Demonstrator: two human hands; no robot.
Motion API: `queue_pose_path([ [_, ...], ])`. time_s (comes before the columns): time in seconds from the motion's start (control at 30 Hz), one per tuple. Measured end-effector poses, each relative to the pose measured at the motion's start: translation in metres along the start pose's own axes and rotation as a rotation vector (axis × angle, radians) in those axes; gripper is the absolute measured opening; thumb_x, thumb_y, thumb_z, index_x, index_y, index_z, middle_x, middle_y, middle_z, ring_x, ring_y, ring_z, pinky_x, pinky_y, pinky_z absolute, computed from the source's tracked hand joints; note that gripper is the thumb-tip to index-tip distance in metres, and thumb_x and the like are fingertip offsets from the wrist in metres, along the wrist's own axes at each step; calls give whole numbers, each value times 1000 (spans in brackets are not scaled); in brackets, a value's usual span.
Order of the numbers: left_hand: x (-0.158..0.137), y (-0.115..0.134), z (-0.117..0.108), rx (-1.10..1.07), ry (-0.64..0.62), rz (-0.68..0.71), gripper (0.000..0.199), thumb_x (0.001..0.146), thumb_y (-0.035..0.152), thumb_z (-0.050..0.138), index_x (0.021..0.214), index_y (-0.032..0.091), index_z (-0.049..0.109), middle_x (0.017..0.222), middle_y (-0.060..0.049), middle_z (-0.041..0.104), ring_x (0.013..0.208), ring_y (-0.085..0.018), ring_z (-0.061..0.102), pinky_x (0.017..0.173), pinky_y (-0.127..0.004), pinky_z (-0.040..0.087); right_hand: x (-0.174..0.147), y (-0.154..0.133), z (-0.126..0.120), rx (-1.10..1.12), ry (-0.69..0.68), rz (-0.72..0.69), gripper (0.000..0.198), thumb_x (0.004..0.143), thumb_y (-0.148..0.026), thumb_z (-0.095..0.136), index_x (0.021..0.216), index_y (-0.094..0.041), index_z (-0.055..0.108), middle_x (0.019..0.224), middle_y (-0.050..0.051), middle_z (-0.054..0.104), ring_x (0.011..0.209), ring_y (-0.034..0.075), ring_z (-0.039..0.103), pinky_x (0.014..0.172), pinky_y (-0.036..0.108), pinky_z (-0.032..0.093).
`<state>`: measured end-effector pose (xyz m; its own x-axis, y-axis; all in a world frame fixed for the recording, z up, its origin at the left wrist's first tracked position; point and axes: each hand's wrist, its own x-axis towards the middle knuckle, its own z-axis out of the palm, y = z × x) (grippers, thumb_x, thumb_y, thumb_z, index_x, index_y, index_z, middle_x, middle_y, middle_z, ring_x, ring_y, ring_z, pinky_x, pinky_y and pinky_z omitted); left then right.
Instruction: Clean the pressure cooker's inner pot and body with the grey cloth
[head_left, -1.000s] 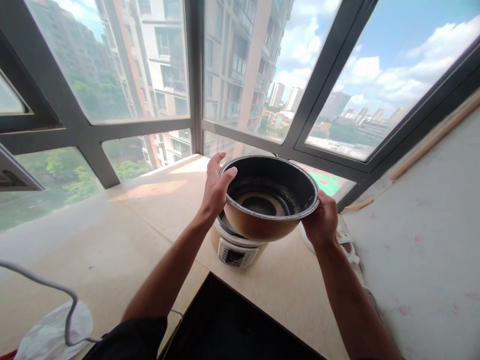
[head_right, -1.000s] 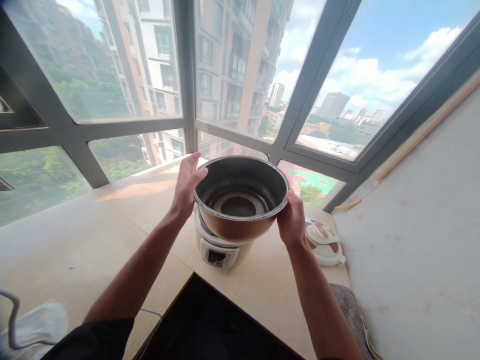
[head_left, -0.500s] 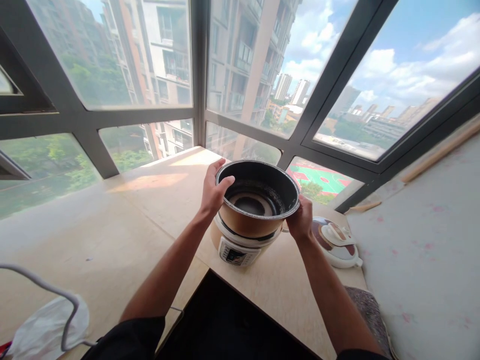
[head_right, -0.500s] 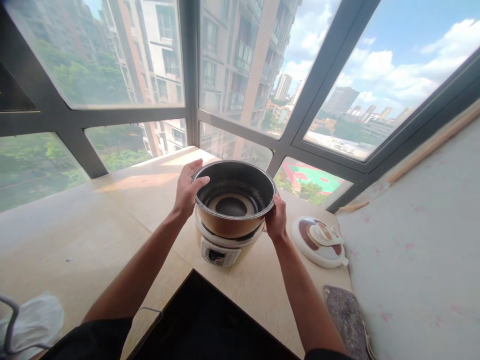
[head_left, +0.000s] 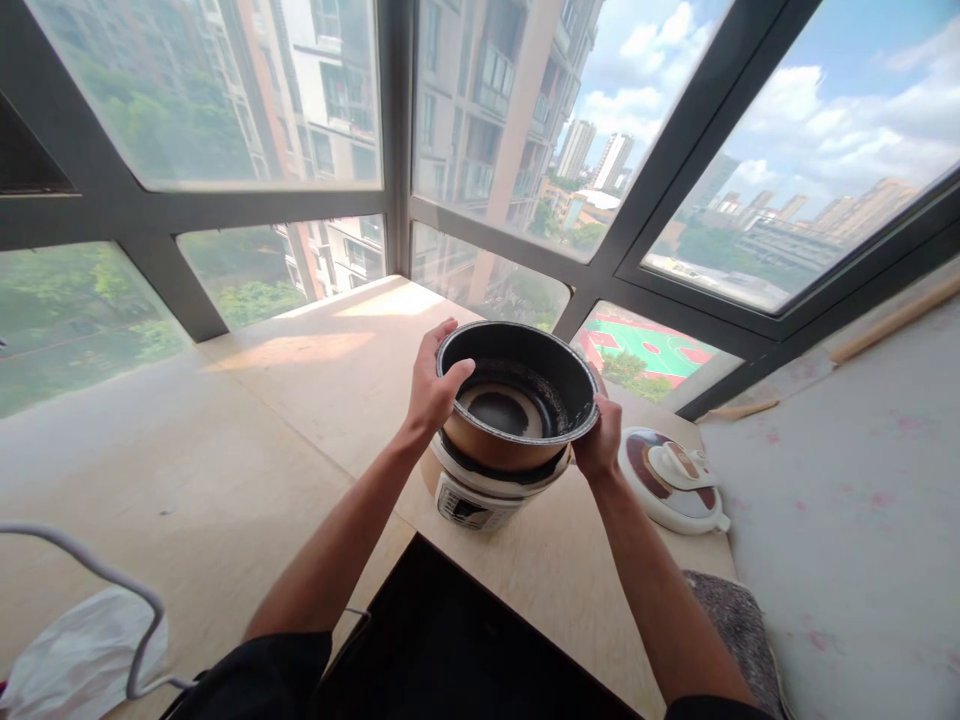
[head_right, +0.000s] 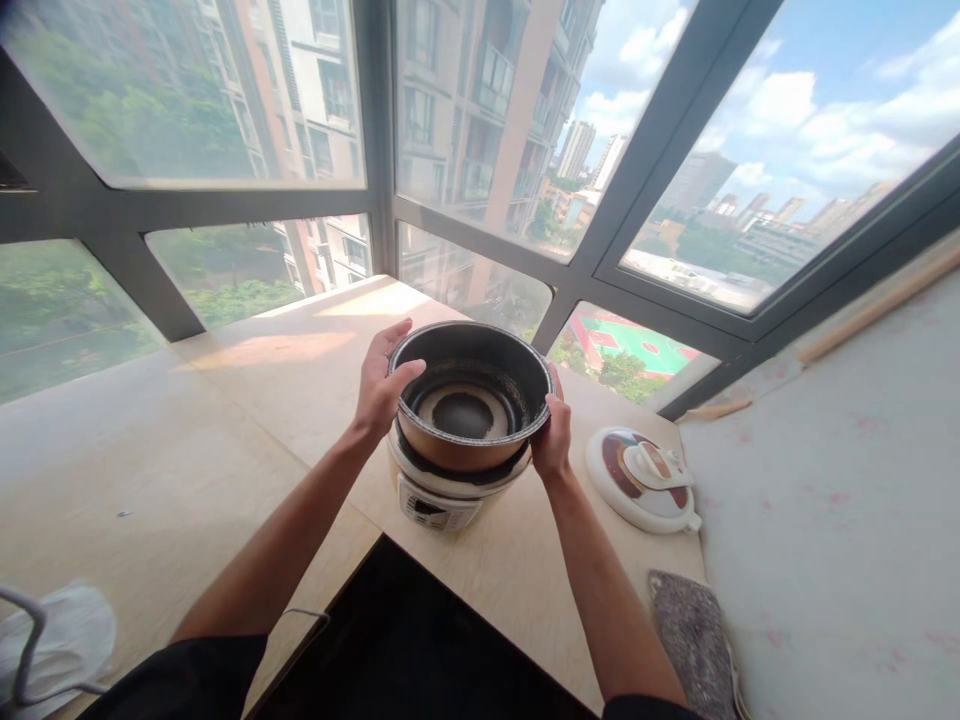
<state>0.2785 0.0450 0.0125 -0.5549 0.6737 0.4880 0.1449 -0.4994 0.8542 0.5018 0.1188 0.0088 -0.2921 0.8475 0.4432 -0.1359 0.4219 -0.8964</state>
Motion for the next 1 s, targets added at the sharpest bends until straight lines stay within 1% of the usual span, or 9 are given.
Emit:
queue_pose_path([
  [0.17, -8, -21, -4, 56, -19, -10, 56, 78, 26, 67, 131, 18, 52, 142, -12, 52, 134, -30, 49, 115, -48, 37, 6, 16, -4, 77, -44, 19, 46, 86, -35, 44, 128, -23, 59, 125, 4, 63, 122, 26, 54, 109, 43, 41],
  [0.3, -15, -32, -6, 89, 2, -87, 53, 77, 26, 65, 128, 16, 54, 143, -13, 51, 136, -30, 47, 116, -50, 35, 6, 24, -13, -32, -96, 59, 46, 87, -32, 42, 128, -22, 60, 132, 4, 61, 125, 26, 53, 114, 43, 35],
  [0.4, -19, -32, -7, 179, 7, -61, 45, 80, 26, 60, 124, 16, 58, 143, -13, 53, 137, -28, 46, 119, -49, 31, 4, 25, -18, -123, -111, 67, 45, 88, -34, 42, 127, -21, 61, 133, 5, 61, 125, 26, 53, 113, 43, 35],
  [0.47, -21, -31, -8, 258, -5, -32, 40, 82, 26, 58, 121, 16, 60, 142, -13, 54, 137, -28, 46, 119, -49, 30, 3, 23, -22, -213, -108, 94, 45, 88, -35, 42, 125, -20, 62, 130, 5, 62, 121, 26, 55, 110, 42, 38],
  [0.57, -23, -30, -10, 349, -43, -24, 40, 84, 27, 56, 122, 15, 60, 141, -14, 54, 137, -28, 46, 119, -49, 31, 4, 18, -26, -409, -117, 229, 43, 81, -32, 44, 116, -17, 64, 115, 6, 67, 106, 26, 60, 98, 40, 46],
  [0.63, -23, -30, -12, 393, -77, -25, 42, 85, 29, 55, 124, 13, 59, 142, -16, 53, 137, -28, 46, 119, -48, 30, 5, 15, -29, -505, -164, 317, 40, 77, -30, 45, 109, -16, 65, 100, 6, 69, 93, 24, 61, 86, 36, 49],
  [0.73, -23, -31, -14, 442, -139, -24, 44, 87, 31, 53, 126, 11, 57, 143, -18, 52, 137, -28, 46, 120, -49, 30, 7, 8, -30, -609, -252, 355, 36, 77, -29, 45, 103, -14, 63, 86, 4, 67, 81, 21, 60, 74, 30, 49],
  [0.87, -24, -30, -15, 533, -216, -36, 44, 88, 26, 48, 129, 14, 56, 145, -16, 51, 142, -27, 41, 123, -55, 18, 9, -3, -26, -892, -335, 406, 26, 75, -25, 48, 95, -15, 61, 88, 9, 68, 81, 21, 61, 70, 27, 46],
  [1.0, -25, -28, -17, 593, -324, -33, 51, 80, 11, 42, 128, 18, 59, 147, -11, 51, 144, -24, 39, 124, -57, 9, 12, -13, -21, -1141, -439, 462, 28, 79, -24, 47, 101, -13, 59, 101, 16, 69, 91, 27, 65, 75, 30, 46],
])
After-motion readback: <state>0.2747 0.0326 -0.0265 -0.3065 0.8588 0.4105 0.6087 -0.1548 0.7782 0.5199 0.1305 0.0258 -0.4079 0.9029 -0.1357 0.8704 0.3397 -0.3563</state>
